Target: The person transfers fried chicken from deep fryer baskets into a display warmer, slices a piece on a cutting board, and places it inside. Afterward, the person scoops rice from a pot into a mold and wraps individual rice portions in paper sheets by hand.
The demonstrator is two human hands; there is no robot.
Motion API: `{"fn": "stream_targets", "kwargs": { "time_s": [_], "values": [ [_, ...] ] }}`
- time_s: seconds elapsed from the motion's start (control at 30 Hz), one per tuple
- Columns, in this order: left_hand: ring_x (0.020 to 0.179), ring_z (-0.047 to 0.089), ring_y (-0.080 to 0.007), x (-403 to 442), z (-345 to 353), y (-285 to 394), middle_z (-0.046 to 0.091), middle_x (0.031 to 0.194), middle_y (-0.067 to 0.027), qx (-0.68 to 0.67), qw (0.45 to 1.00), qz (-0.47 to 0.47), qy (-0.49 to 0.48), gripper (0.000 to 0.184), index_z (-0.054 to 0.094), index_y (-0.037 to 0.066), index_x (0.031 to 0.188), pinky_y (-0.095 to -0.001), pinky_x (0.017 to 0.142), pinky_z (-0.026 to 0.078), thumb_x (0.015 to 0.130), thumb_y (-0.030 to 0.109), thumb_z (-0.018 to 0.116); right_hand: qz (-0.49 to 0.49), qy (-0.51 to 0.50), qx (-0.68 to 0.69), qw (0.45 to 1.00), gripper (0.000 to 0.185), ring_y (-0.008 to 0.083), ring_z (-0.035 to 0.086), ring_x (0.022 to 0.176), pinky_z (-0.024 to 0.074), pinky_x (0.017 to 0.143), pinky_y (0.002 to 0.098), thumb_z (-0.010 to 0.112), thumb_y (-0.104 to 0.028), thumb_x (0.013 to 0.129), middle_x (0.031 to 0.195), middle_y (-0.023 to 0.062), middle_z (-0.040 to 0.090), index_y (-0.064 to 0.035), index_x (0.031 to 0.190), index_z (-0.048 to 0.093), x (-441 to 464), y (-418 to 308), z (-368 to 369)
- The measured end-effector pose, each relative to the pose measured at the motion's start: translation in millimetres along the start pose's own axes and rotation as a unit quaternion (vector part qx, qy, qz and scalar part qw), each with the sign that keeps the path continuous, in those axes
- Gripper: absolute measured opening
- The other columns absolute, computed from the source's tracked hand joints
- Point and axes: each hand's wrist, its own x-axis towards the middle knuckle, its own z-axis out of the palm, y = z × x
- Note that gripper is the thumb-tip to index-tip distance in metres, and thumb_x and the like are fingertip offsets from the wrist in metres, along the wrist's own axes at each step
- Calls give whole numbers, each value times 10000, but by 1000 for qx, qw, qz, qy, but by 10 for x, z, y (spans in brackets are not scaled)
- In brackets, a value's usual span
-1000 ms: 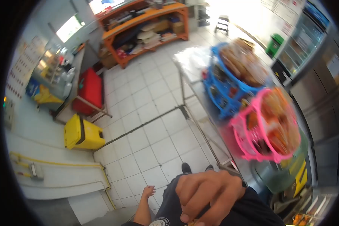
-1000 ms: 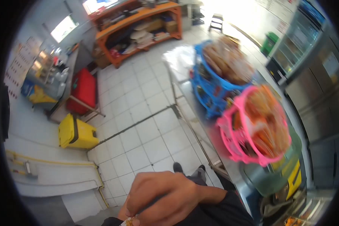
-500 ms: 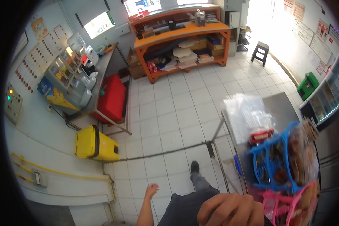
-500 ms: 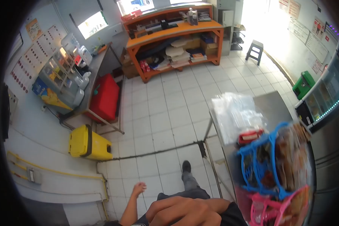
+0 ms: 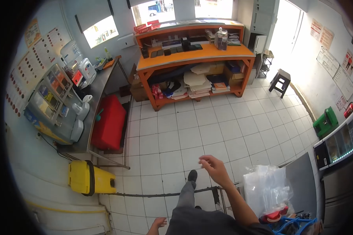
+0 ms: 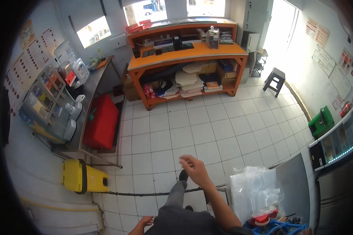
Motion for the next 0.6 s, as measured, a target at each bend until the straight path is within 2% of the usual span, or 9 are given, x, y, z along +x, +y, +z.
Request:
{"fn": "stream_targets", "kwargs": {
  "time_s": [0.03, 0.07, 0.13, 0.17, 0.23, 0.33, 0.43, 0.53, 0.6],
  "values": [
    [904, 671, -225, 217, -60, 251, 675, 1032, -79, -9, 1000, 5, -18, 384, 600, 55, 1192, -378, 766, 525, 914, 321, 615, 46, 15, -195, 980, 309, 325, 672, 945, 529, 833, 383, 630, -248, 905, 1029, 189, 697, 30, 1031, 677, 171, 646, 39],
    [883, 675, -217, 319, -71, 713, 681, 1008, -81, 3, 1000, 16, -3, 375, 610, 52, 1177, -371, 756, 527, 910, 316, 619, 40, -81, -353, 931, 363, 356, 641, 1000, 508, 874, 427, 611, -337, 907, 1065, 222, 675, -4, 1035, 679, 113, 1104, -77],
    [842, 684, -201, 419, 13, 1654, 694, 959, -86, 19, 999, 33, 28, 358, 630, 47, 1148, -357, 736, 530, 900, 305, 627, 190, -176, -236, 936, 436, 383, 654, 839, 511, 768, 448, 647, -457, 866, 840, 189, 685, -29, 928, 696, 70, 1877, -195],
    [818, 688, -191, 491, 65, 2190, 703, 927, -91, 14, 992, 124, 33, 343, 646, 32, 1107, -347, 723, 532, 894, 300, 632, 229, -182, -198, 936, 472, 387, 646, 771, 498, 712, 454, 643, -493, 861, 763, 192, 669, -24, 883, 692, 36, 1965, -277],
    [796, 696, -179, 444, 131, 3068, 718, 891, -98, 41, 972, 228, 43, 334, 666, 7, 1049, -331, 716, 536, 884, 297, 640, 267, -164, -236, 920, 506, 363, 651, 763, 492, 699, 443, 611, -517, 875, 785, 196, 677, -18, 832, 678, 20, 2060, -468],
    [806, 704, -178, 454, 488, 4748, 728, 893, -111, 140, 937, 319, 34, 354, 671, -17, 1027, -321, 736, 541, 875, 301, 642, 367, -34, -258, 893, 542, 352, 644, 730, 485, 686, 439, 567, -535, 895, 761, 194, 669, -21, 751, 661, 193, 2163, -787],
    [817, 708, -188, 524, 940, 6078, 728, 910, -124, 274, 888, 370, 2, 383, 659, -27, 1057, -320, 761, 544, 870, 306, 638, 424, 130, -132, 886, 580, 333, 632, 644, 486, 651, 431, 558, -549, 903, 643, 177, 625, -9, 709, 646, 562, 2388, -1138],
    [827, 704, -191, 622, 1462, 7193, 719, 941, -119, 322, 867, 380, -4, 377, 641, -23, 1099, -313, 728, 542, 884, 287, 630, 532, 200, -14, 823, 610, 355, 607, 621, 483, 653, 435, 522, -556, 914, 652, 193, 618, 2, 692, 627, 1155, 2476, -1562],
    [820, 698, -195, 650, 1830, 7689, 708, 968, -120, 302, 886, 351, -12, 362, 634, -16, 1117, -311, 683, 540, 903, 276, 630, 466, 162, -112, 862, 585, 374, 589, 614, 474, 652, 443, 478, -516, 947, 654, 198, 607, 2, 718, 622, 1364, 2994, -1875]
  ]
}}
